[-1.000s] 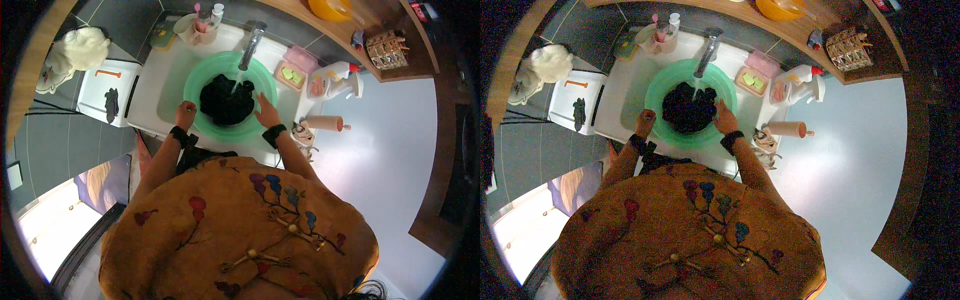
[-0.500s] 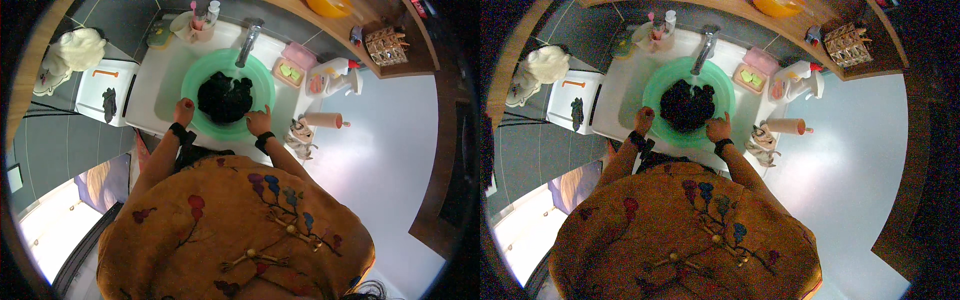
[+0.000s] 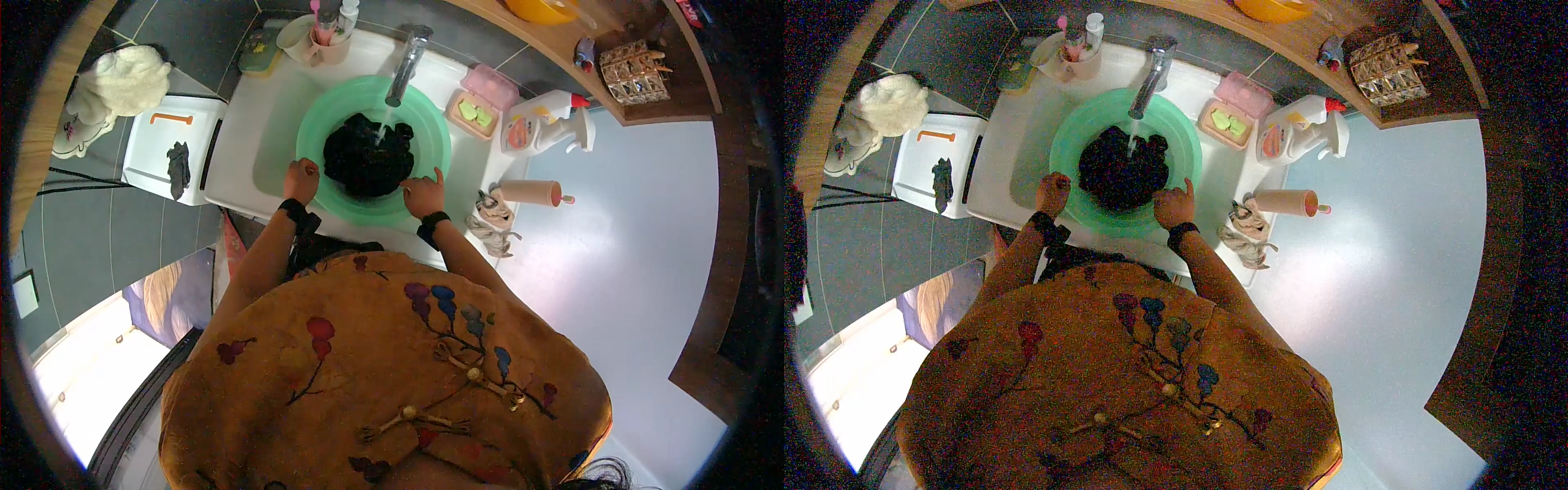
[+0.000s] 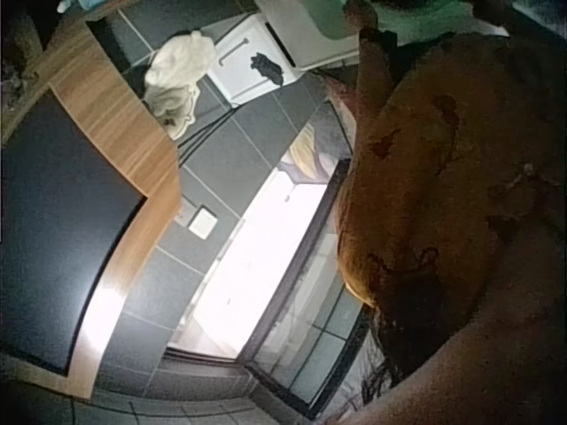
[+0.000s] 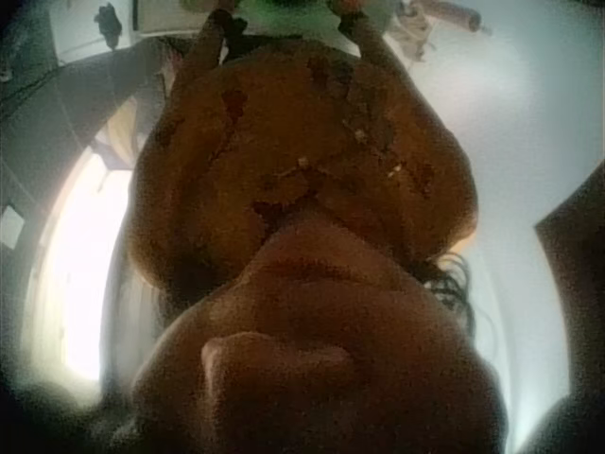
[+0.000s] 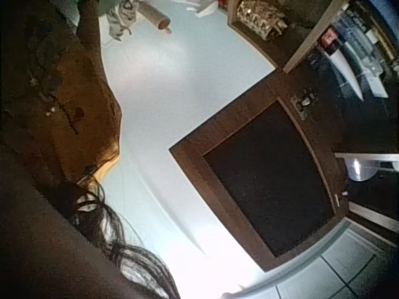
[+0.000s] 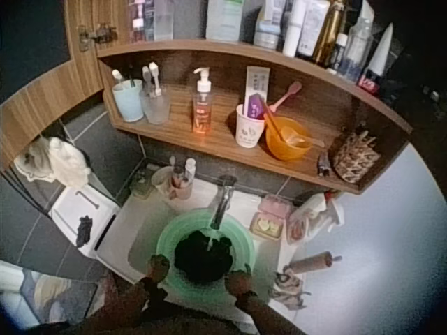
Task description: The person washes a piece of black clothing in a green basin. They place the basin in the sink, fill it with water, and then rub and rinse the clothing by hand.
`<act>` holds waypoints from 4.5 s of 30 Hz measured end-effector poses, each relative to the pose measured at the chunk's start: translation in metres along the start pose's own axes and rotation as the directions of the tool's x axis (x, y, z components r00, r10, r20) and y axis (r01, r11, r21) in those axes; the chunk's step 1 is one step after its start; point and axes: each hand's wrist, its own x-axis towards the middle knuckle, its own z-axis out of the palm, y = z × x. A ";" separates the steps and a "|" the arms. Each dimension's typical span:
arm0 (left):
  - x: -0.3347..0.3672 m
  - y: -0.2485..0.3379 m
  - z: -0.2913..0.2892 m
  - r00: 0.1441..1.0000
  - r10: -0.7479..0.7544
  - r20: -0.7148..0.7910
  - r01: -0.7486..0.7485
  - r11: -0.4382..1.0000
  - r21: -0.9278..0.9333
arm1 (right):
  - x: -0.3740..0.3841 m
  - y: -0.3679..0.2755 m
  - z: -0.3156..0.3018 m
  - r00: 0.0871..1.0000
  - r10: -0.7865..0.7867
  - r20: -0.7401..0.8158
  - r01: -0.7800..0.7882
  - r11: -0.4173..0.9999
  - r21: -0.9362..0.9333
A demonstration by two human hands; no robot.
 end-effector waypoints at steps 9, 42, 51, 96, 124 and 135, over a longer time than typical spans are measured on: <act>0.000 -0.003 -0.002 0.998 -0.014 0.067 0.013 1.000 0.017 | 0.030 -0.011 0.012 0.996 0.074 0.054 -0.075 0.997 0.012; -0.002 -0.012 0.005 0.947 0.317 -0.050 -0.299 0.928 0.220 | 0.019 -0.018 -0.024 0.995 0.071 -0.065 -0.065 0.993 0.102; -0.001 -0.006 0.005 0.959 0.278 -0.051 -0.264 0.946 0.188 | 0.017 -0.013 0.012 0.958 -0.009 0.287 0.050 0.989 -0.137; 0.000 -0.011 0.006 0.983 0.159 0.087 -0.176 0.953 0.247 | 0.032 -0.062 0.009 0.949 -0.224 0.221 0.041 0.785 0.618; 0.002 -0.012 0.002 0.965 0.208 0.162 -0.251 0.909 0.333 | 0.039 -0.047 0.033 0.956 -0.149 0.253 -0.051 0.765 0.642; 0.000 -0.010 -0.001 0.970 0.176 0.166 -0.217 0.936 0.277 | 0.040 -0.049 0.027 0.941 -0.143 0.306 -0.086 0.775 0.626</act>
